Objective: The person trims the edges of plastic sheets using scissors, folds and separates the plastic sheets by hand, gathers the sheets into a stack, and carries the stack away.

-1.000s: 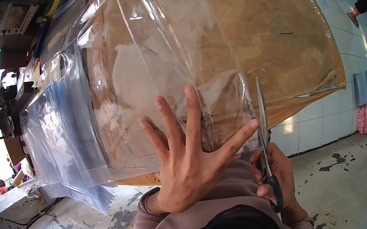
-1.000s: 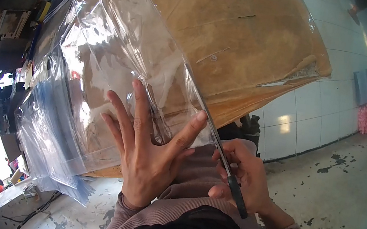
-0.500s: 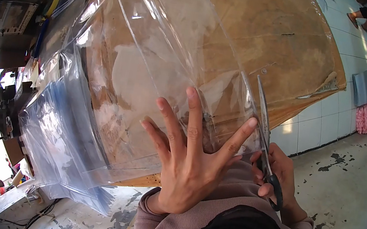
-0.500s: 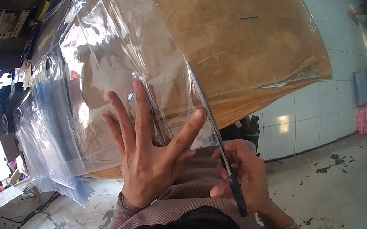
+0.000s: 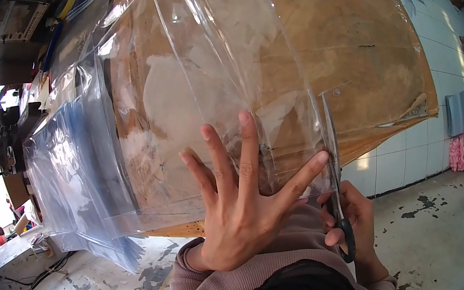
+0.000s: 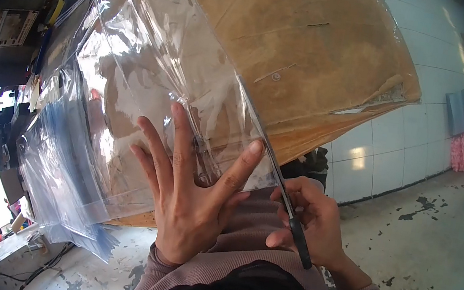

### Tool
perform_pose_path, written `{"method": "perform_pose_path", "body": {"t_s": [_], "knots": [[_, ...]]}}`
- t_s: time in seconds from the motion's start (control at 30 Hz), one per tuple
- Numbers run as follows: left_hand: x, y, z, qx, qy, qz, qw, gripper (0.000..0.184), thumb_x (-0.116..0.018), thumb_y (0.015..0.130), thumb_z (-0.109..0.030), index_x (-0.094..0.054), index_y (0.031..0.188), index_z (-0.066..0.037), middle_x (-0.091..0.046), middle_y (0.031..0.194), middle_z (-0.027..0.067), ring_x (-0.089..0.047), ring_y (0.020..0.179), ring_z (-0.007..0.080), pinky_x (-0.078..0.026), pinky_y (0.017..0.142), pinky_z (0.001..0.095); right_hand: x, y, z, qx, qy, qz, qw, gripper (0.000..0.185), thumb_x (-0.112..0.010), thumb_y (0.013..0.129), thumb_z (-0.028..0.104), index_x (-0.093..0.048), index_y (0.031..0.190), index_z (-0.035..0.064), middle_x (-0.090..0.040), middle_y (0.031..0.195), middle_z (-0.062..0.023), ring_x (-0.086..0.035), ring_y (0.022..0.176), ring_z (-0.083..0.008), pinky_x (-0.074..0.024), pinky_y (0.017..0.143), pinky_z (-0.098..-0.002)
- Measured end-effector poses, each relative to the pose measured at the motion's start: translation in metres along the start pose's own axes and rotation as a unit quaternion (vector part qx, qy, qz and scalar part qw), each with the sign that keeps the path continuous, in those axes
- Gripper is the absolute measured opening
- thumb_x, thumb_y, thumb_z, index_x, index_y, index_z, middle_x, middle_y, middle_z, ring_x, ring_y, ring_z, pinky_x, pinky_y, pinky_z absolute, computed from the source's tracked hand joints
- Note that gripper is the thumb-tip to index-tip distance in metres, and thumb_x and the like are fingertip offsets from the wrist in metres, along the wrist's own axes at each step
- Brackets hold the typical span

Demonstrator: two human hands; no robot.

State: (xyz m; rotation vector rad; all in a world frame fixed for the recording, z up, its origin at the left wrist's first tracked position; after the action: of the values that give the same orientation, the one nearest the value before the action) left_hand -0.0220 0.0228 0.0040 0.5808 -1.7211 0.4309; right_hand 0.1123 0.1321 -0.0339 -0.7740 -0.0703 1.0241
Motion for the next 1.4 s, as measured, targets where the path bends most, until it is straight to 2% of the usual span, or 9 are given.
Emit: {"method": "perform_pose_path", "body": {"t_s": [0.1, 0.3, 0.6, 0.9, 1.3, 1.4], "knots": [[0.000, 0.000, 0.001, 0.000, 0.001, 0.002, 1.000, 0.057, -0.068, 0.068, -0.035, -0.050, 0.121, -0.046, -0.009, 0.147, 0.0208, 0.000, 0.131, 0.0528, -0.009, 0.099, 0.0691, -0.002, 0.003, 0.005, 0.037, 0.015, 0.008, 0.999, 0.080, -0.088, 0.051, 0.038, -0.046, 0.108, 0.0006, -0.052, 0.089, -0.0011, -0.044, 0.067, -0.0046, -0.0378, 0.061, -0.0188], [0.000, -0.001, 0.001, 0.001, -0.003, 0.008, 1.000, 0.057, -0.069, 0.068, -0.036, -0.050, 0.121, -0.046, -0.009, 0.147, 0.0205, 0.000, 0.131, 0.0527, -0.009, 0.099, 0.0694, -0.003, 0.007, 0.009, 0.041, -0.007, 0.019, 0.999, 0.082, -0.085, 0.052, 0.047, -0.046, 0.107, 0.0000, -0.052, 0.083, 0.0005, -0.043, 0.068, -0.0036, -0.0372, 0.061, -0.0178], [-0.001, 0.000, 0.001, -0.001, 0.003, -0.004, 1.000, 0.061, -0.070, 0.065, -0.037, -0.049, 0.121, -0.048, -0.010, 0.147, 0.0203, -0.001, 0.131, 0.0531, -0.011, 0.098, 0.0696, -0.002, 0.004, 0.006, 0.016, -0.023, -0.018, 0.999, 0.086, -0.086, 0.046, 0.045, -0.046, 0.107, -0.0013, -0.052, 0.082, 0.0007, -0.045, 0.068, -0.0042, -0.0374, 0.060, -0.0177], [-0.001, -0.001, 0.002, 0.002, -0.002, -0.001, 1.000, 0.070, -0.075, 0.057, -0.033, -0.049, 0.120, -0.049, -0.011, 0.147, 0.0205, -0.004, 0.131, 0.0534, -0.014, 0.098, 0.0698, -0.009, 0.012, 0.013, 0.053, -0.003, -0.003, 0.999, 0.091, -0.083, 0.048, 0.056, -0.046, 0.107, -0.0028, -0.049, 0.085, 0.0006, -0.041, 0.070, -0.0055, -0.0354, 0.061, -0.0188], [-0.002, -0.001, 0.002, -0.003, 0.002, -0.010, 1.000, 0.066, -0.073, 0.060, -0.036, -0.050, 0.120, -0.049, -0.013, 0.146, 0.0210, -0.004, 0.130, 0.0539, -0.014, 0.098, 0.0694, -0.002, 0.010, 0.007, 0.039, 0.025, 0.010, 0.999, 0.083, -0.086, 0.050, 0.043, -0.047, 0.108, -0.0026, -0.054, 0.085, 0.0005, -0.045, 0.070, -0.0035, -0.0350, 0.061, -0.0172], [-0.001, 0.000, 0.002, -0.005, 0.004, -0.012, 1.000, 0.062, -0.071, 0.063, -0.038, -0.050, 0.120, -0.048, -0.013, 0.146, 0.0207, -0.004, 0.131, 0.0536, -0.013, 0.098, 0.0694, -0.001, 0.011, 0.007, 0.057, 0.013, 0.002, 0.998, 0.084, -0.086, 0.050, 0.045, -0.047, 0.107, -0.0026, -0.053, 0.084, 0.0005, -0.045, 0.069, -0.0040, -0.0354, 0.061, -0.0174]]}}
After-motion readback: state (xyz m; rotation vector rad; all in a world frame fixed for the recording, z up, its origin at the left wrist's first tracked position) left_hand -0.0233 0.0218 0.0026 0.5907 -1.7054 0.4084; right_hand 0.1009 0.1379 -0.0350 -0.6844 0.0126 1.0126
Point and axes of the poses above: each hand's wrist, its own y-axis towards the middle knuckle, its own x-axis out of the back of the hand, z = x × y, the point moved 2 cm from there along y, towards the middle knuckle
